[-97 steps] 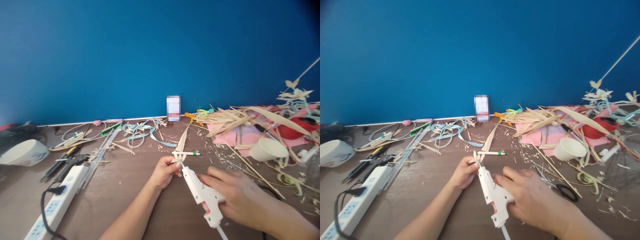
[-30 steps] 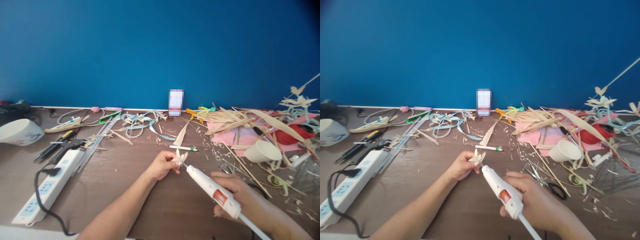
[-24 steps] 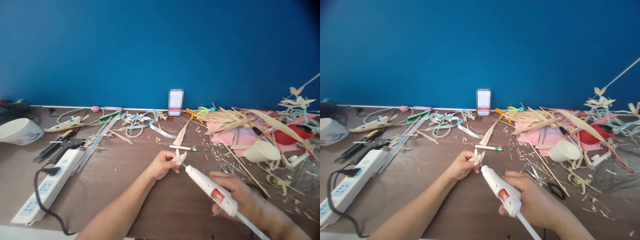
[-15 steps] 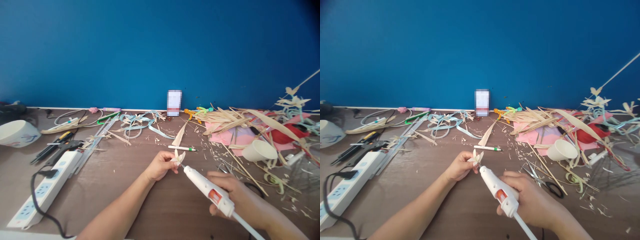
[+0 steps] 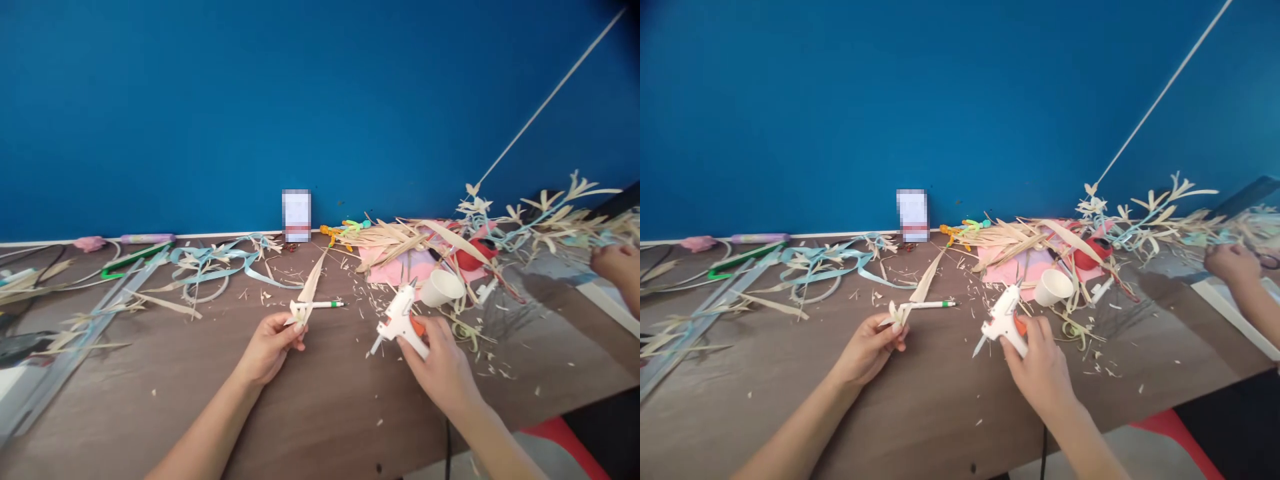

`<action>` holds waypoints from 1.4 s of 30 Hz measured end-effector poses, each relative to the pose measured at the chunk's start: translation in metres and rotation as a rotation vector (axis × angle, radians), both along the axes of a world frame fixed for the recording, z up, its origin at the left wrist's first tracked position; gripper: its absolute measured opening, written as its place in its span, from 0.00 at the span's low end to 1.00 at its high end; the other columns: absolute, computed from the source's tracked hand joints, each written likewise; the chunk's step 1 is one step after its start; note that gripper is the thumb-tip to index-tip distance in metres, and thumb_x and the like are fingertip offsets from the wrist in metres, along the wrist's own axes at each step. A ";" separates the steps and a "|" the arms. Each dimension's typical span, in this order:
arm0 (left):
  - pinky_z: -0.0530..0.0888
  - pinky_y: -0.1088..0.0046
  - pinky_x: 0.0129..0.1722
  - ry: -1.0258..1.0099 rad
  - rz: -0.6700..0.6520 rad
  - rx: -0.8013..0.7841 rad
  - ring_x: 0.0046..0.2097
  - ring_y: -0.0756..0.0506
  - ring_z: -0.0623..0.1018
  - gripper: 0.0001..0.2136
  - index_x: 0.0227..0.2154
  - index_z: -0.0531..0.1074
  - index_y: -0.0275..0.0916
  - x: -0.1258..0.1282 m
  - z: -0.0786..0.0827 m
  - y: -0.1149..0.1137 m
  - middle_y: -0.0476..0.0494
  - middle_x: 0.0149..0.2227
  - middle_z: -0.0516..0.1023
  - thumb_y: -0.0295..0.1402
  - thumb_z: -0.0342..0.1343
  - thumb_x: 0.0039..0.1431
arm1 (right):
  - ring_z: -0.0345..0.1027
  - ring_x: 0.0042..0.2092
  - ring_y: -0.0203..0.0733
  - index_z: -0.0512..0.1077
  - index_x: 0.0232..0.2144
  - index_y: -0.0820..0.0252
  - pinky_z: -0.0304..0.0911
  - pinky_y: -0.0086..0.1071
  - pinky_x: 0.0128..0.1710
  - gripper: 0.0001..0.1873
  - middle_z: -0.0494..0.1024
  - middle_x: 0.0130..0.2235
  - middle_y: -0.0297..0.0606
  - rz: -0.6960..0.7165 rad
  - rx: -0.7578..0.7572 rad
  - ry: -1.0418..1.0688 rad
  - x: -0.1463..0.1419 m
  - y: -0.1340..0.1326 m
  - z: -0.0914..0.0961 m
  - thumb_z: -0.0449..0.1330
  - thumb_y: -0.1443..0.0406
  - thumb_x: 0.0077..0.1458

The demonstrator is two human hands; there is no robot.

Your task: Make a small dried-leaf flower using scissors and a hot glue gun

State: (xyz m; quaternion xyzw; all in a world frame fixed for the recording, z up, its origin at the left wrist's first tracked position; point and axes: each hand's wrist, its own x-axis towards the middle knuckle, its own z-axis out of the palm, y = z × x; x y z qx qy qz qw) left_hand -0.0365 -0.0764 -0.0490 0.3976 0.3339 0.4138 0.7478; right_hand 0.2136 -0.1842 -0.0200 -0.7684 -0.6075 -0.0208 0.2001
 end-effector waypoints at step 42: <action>0.70 0.80 0.20 -0.064 0.151 -0.004 0.21 0.55 0.69 0.09 0.20 0.74 0.32 0.005 -0.006 0.000 0.49 0.19 0.71 0.32 0.65 0.36 | 0.66 0.30 0.39 0.69 0.28 0.58 0.63 0.31 0.33 0.05 0.74 0.28 0.35 0.333 0.176 0.777 -0.123 0.068 -0.007 0.53 0.67 0.51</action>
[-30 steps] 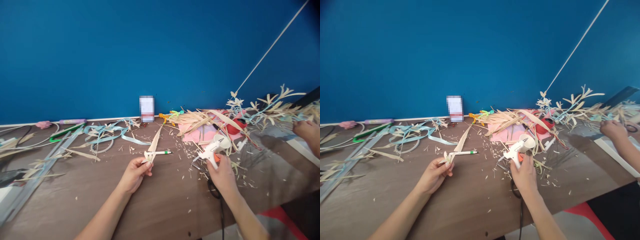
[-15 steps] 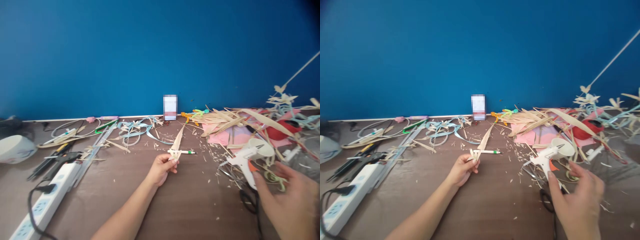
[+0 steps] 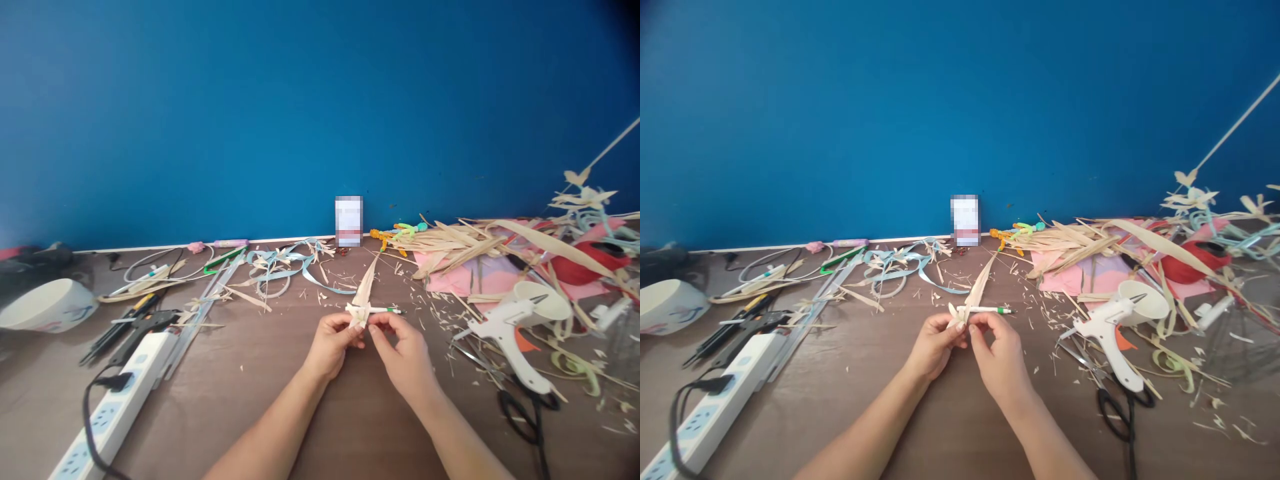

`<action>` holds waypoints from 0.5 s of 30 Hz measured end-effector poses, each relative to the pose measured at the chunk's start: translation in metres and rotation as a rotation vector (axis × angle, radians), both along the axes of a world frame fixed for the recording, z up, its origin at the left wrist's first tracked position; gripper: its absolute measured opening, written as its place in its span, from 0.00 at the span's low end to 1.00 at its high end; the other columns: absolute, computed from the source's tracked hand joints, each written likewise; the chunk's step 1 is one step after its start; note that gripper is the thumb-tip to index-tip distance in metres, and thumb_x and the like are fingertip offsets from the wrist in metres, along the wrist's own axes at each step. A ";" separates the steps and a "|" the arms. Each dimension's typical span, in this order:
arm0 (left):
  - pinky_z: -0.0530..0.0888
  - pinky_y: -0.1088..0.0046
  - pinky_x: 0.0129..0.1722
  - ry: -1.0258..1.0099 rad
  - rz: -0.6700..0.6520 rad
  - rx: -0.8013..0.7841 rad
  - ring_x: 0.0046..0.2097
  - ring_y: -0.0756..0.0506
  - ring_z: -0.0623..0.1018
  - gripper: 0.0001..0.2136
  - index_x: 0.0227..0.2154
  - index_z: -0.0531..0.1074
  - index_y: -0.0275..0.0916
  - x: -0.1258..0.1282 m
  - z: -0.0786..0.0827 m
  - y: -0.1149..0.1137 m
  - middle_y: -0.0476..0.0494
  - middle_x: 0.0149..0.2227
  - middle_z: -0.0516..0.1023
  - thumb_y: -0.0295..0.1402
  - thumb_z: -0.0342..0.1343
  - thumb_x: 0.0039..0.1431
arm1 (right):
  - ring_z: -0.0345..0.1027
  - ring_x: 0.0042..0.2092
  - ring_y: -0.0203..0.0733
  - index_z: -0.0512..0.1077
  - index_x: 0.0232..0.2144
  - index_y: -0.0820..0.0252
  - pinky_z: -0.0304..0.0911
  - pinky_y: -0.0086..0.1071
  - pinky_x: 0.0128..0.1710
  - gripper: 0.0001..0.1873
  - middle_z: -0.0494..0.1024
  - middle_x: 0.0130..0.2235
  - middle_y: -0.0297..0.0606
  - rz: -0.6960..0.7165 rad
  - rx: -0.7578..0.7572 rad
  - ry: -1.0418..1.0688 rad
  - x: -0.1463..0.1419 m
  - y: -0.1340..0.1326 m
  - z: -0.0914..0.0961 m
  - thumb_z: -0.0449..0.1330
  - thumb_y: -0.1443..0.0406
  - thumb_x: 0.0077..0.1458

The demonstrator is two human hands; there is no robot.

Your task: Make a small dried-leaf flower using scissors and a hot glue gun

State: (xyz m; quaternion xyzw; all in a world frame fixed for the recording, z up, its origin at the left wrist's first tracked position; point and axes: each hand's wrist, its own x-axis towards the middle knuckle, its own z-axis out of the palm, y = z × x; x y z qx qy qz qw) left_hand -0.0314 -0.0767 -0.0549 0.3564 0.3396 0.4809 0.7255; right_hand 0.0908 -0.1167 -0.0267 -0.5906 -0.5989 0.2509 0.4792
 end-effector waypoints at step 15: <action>0.70 0.80 0.22 0.051 0.029 0.147 0.23 0.54 0.70 0.04 0.22 0.76 0.35 0.000 -0.005 0.001 0.48 0.25 0.73 0.30 0.62 0.41 | 0.65 0.32 0.39 0.66 0.25 0.58 0.60 0.30 0.34 0.05 0.71 0.29 0.34 0.021 0.116 0.030 -0.003 0.001 -0.008 0.53 0.69 0.51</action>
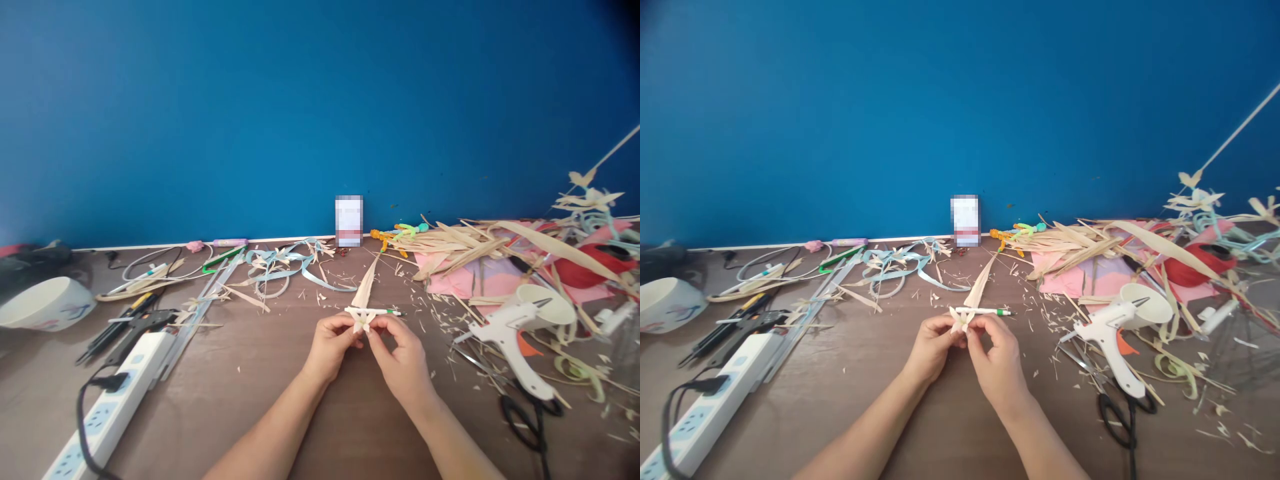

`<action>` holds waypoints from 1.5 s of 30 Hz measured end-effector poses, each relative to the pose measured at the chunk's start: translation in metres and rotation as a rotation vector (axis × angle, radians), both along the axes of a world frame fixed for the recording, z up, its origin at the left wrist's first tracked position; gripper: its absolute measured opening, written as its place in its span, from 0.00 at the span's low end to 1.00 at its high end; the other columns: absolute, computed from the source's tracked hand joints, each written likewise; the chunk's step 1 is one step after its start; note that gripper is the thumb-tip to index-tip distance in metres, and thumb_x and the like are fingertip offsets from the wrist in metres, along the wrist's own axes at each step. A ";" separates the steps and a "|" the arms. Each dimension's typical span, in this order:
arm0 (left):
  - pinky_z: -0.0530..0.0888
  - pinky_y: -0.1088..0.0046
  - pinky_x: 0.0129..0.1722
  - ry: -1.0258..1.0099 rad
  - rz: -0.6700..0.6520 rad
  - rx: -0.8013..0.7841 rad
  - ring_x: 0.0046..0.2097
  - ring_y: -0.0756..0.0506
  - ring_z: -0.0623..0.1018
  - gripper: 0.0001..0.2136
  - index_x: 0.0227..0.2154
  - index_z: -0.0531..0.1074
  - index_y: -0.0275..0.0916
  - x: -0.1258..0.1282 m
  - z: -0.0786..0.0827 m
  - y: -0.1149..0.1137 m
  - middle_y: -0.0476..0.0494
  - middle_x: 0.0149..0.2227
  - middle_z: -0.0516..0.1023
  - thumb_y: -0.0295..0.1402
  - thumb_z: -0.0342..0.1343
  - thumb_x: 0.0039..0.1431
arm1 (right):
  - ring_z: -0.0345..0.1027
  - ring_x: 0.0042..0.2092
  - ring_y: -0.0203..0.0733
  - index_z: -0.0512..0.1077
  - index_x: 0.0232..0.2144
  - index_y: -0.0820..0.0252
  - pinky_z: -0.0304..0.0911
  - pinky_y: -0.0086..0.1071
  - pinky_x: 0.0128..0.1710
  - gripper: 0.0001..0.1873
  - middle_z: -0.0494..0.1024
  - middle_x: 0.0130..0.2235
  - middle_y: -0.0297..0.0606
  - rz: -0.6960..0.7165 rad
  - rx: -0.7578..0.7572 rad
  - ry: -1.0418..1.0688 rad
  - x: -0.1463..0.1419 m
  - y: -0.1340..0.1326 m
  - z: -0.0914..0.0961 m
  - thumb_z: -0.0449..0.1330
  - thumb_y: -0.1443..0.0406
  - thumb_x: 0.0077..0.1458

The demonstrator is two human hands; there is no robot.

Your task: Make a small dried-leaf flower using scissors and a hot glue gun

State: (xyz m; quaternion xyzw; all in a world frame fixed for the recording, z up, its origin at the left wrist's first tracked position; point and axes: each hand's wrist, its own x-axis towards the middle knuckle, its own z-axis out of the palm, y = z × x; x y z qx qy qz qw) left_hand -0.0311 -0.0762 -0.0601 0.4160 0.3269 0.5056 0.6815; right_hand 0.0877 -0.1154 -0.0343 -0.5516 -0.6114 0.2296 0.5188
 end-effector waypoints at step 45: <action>0.67 0.76 0.29 0.604 0.268 0.467 0.29 0.49 0.71 0.07 0.25 0.76 0.38 0.003 0.008 -0.013 0.45 0.25 0.72 0.28 0.53 0.50 | 0.68 0.36 0.41 0.69 0.27 0.58 0.64 0.36 0.38 0.06 0.75 0.32 0.38 -0.152 0.079 -0.024 -0.015 -0.004 -0.017 0.53 0.70 0.51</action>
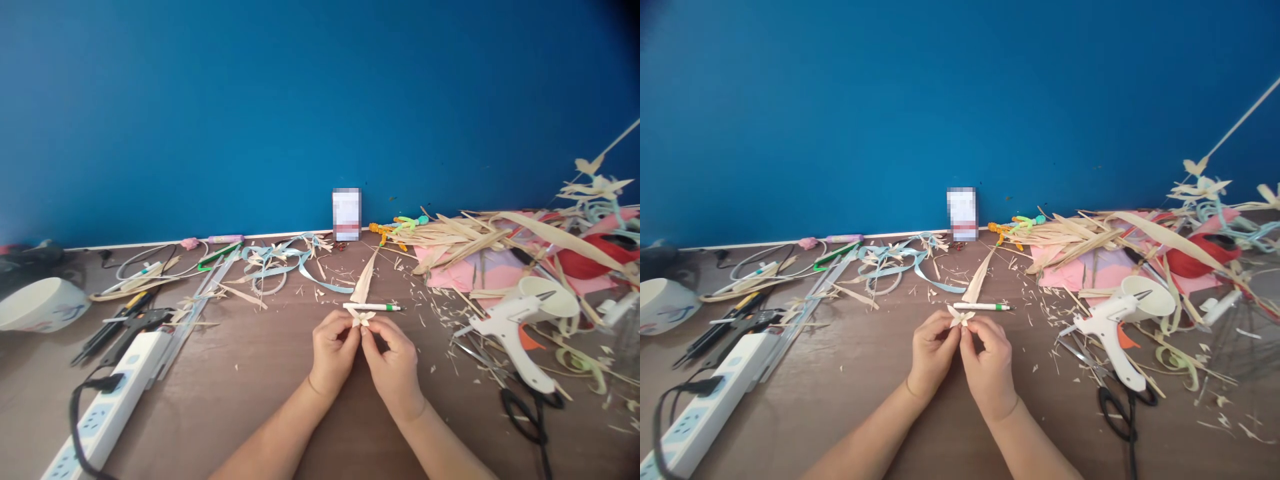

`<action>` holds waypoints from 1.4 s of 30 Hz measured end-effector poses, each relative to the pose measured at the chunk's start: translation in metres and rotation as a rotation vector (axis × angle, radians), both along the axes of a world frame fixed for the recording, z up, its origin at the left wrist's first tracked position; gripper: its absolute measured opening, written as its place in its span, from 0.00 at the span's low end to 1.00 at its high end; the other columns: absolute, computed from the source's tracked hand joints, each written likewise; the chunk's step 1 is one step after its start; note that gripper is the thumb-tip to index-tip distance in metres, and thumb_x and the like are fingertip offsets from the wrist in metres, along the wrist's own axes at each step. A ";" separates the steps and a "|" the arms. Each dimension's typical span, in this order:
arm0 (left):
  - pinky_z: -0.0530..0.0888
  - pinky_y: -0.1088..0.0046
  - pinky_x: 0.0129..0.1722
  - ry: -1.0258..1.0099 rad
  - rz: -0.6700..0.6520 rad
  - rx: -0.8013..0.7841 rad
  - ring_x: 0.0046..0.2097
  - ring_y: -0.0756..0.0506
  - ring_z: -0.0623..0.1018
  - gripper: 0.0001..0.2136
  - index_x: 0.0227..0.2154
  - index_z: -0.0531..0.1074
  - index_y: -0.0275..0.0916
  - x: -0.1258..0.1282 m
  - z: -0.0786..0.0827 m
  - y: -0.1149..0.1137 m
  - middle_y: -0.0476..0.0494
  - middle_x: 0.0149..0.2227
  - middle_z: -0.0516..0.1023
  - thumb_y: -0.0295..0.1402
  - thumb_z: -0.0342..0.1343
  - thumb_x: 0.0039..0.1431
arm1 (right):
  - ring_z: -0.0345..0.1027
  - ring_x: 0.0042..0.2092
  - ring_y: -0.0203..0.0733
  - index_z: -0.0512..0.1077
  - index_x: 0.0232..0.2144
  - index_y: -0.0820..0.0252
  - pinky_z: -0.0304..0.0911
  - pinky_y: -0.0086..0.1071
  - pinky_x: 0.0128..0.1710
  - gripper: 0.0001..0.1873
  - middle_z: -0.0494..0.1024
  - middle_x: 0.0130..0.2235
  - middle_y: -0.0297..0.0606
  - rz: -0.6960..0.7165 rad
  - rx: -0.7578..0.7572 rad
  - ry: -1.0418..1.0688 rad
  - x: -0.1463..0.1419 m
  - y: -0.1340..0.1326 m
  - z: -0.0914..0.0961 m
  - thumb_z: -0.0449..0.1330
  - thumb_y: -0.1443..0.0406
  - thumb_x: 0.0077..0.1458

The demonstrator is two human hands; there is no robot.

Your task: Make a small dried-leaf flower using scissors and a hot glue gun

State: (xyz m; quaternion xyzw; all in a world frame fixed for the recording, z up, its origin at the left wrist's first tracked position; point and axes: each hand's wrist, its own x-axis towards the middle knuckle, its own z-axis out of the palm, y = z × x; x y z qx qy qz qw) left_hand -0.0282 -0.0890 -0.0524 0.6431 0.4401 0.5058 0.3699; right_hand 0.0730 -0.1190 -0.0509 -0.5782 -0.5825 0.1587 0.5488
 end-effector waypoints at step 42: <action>0.68 0.77 0.32 -0.002 -0.027 0.002 0.31 0.50 0.72 0.05 0.24 0.74 0.36 -0.005 -0.001 0.004 0.46 0.27 0.74 0.25 0.53 0.51 | 0.68 0.37 0.42 0.71 0.32 0.57 0.65 0.37 0.39 0.08 0.74 0.34 0.39 0.054 0.049 -0.012 0.003 0.002 -0.007 0.52 0.71 0.52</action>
